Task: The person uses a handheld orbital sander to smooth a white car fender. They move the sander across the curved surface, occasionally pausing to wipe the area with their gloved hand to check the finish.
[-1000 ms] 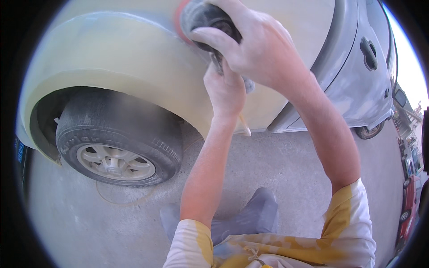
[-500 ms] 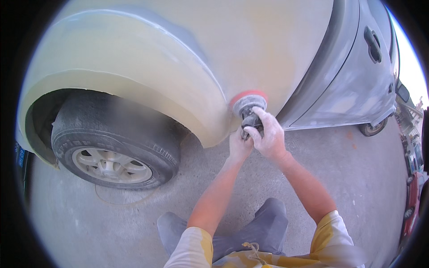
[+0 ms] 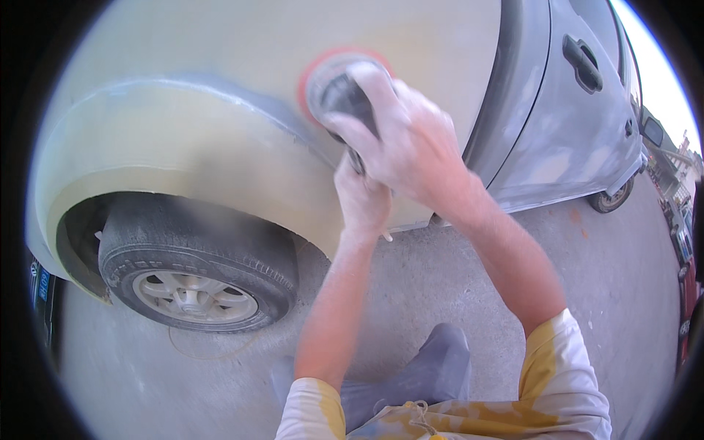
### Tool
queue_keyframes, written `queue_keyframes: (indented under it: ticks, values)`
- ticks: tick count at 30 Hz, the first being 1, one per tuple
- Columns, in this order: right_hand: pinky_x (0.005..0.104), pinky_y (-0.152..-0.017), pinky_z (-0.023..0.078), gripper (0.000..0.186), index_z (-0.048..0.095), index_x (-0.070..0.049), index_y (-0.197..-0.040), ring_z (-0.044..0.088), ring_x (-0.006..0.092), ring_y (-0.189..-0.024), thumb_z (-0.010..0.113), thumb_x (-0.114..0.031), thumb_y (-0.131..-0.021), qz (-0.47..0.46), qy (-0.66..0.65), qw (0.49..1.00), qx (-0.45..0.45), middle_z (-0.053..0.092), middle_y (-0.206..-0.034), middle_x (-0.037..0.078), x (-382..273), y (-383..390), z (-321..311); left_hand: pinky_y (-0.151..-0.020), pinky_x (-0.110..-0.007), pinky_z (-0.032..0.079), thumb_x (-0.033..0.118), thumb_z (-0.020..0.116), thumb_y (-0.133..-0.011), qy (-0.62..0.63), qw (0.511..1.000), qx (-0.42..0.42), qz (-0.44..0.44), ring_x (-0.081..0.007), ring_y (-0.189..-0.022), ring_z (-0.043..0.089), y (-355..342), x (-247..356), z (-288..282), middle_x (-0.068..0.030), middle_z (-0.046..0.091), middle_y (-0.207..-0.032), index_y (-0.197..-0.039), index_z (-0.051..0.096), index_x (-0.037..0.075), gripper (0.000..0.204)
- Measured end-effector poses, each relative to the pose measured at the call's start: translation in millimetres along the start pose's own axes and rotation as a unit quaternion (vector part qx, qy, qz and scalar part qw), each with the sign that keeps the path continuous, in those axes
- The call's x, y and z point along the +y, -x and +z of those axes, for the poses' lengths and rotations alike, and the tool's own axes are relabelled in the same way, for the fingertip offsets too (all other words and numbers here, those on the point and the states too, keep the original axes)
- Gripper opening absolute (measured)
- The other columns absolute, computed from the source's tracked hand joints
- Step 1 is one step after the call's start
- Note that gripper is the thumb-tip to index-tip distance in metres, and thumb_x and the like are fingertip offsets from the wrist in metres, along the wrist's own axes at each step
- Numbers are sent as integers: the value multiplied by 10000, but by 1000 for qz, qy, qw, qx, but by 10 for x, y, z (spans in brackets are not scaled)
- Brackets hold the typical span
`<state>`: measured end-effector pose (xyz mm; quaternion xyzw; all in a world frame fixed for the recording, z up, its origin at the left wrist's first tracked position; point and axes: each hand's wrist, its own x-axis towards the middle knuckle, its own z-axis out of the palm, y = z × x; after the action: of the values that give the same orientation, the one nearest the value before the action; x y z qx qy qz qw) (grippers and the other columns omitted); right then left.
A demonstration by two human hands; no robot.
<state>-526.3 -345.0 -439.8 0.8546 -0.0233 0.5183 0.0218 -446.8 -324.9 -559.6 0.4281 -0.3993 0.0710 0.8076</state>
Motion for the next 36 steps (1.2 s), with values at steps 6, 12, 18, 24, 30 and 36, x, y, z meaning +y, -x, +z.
queue_keyframes:
  ticks: [6,12,18,24,30,36]
  values:
    - [476,-691,549,607,504,-58,-1181,622,396,-909,821,-367,-765,2,83,995,49,553,-1025,223,-249,-226,42,-776,-384,545,262,710,-922,-67,995,50,53,-323,-901,719,-221,116,90,-200,717,-979,-1412,373,-69,680]
    - [460,-651,561,639,457,-31,-1218,643,380,-795,820,-271,-751,214,128,968,-18,513,-1042,193,-153,892,388,-829,-386,545,234,790,-827,-19,988,-82,-132,-348,-1002,716,802,-713,-14,-208,722,-1052,-1502,228,-44,921]
    - [454,-582,562,655,442,-19,-1233,653,383,-749,820,-229,-740,148,133,978,70,508,-1035,197,-88,559,339,-864,-384,535,231,796,-826,-44,992,-102,-53,-314,-1025,710,482,-473,65,-218,715,-1048,-1482,232,-16,900]
    - [437,-568,556,546,472,-29,-1126,673,372,-739,805,-251,-754,60,125,987,81,524,-1038,211,-279,-559,68,-868,-385,532,219,819,-814,36,999,-18,1,-291,-1070,674,-541,207,190,-206,706,-1084,-1481,209,12,927]
    - [447,-608,571,577,457,-28,-1170,676,389,-830,812,-235,-764,127,124,982,67,514,-1096,225,45,-57,6,-779,-421,553,243,807,-815,-78,993,-86,-13,-374,-960,716,-81,45,385,-240,719,-992,-1498,193,17,946]
    - [449,-629,574,620,451,-15,-1212,652,390,-774,807,-241,-758,229,103,967,48,512,-1031,209,158,888,271,-778,-422,553,224,795,-815,-161,965,-196,-68,-392,-948,717,651,-561,197,-233,723,-970,-1507,121,-42,1003]
